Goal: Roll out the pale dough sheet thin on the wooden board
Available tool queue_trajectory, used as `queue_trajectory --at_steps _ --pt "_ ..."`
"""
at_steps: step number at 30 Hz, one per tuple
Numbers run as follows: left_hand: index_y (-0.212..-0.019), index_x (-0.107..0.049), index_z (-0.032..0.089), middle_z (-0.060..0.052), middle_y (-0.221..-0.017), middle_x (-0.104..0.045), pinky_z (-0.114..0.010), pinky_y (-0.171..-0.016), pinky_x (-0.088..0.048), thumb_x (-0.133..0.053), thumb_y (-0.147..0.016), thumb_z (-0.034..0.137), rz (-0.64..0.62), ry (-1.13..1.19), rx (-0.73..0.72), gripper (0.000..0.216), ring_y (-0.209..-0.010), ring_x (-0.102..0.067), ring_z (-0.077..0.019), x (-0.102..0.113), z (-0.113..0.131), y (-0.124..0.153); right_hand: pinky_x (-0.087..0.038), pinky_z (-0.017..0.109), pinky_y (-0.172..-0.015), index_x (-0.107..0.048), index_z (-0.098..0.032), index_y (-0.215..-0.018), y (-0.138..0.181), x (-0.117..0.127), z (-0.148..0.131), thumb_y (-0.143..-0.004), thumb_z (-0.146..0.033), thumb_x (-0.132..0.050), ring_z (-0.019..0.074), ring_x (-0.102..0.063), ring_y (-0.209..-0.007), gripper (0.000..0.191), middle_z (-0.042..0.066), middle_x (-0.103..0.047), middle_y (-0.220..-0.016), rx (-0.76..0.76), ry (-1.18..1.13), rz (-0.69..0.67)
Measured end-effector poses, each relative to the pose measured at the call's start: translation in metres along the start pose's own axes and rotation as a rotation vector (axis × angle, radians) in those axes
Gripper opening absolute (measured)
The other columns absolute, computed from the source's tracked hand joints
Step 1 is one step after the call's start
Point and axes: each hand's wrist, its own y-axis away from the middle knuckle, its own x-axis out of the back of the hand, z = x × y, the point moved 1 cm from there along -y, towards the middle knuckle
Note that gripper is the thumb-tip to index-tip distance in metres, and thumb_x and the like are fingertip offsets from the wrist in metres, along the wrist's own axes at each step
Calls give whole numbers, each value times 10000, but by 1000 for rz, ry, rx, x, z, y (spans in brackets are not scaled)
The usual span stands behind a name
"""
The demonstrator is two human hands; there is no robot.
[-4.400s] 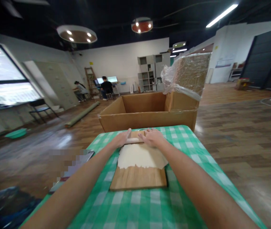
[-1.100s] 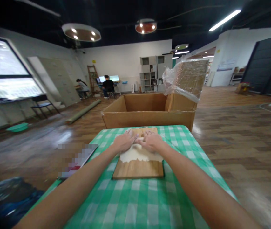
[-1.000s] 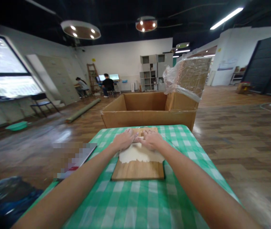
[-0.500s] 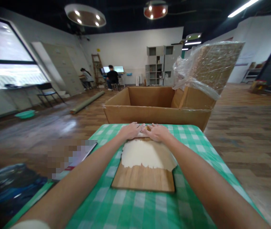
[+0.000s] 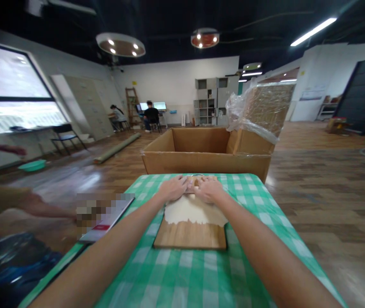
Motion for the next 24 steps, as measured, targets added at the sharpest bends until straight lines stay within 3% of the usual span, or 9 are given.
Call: queue_trajectory --at_steps 5,12,20,24 --pt "-1250 -638 232 -118 -1191 -681 -394 -948 -494 -287 -1102 417 24 -26 -105 423 -1157 -603 -248 12 13 16 -313 486 -1160 -406 -167 -1591 26 6 -12 -989 -779 -199 337 -426 -1462 883 174 -417 -1620 -29 -26 -6" --pt "-1227 -662 224 -131 -1186 -683 -388 -915 -505 -293 -1096 448 34 -1 -23 451 -1148 -614 -262 17 19 30 -256 475 -1204 -344 -127 -1620 43 5 -19 -959 -819 -200 339 -362 -1505 968 182 -372 -1644 -21 -16 -10" --pt "-1241 -664 251 -128 -1207 -685 -405 -890 -510 -278 -1089 485 53 41 21 476 -1108 -634 -278 9 14 18 -296 461 -1167 -467 -158 -1547 31 7 -15 -978 -801 -177 333 -427 -1460 906 178 -449 -1601 -5 -5 14" --pt "-1300 -636 262 -131 -1264 -672 -434 -937 -496 -335 -1083 451 37 18 -44 417 -1168 -613 -299 -1 5 4 -315 461 -1147 -560 -180 -1458 13 4 -6 -1003 -767 -181 326 -488 -1407 835 170 -534 -1534 2 -1 13"
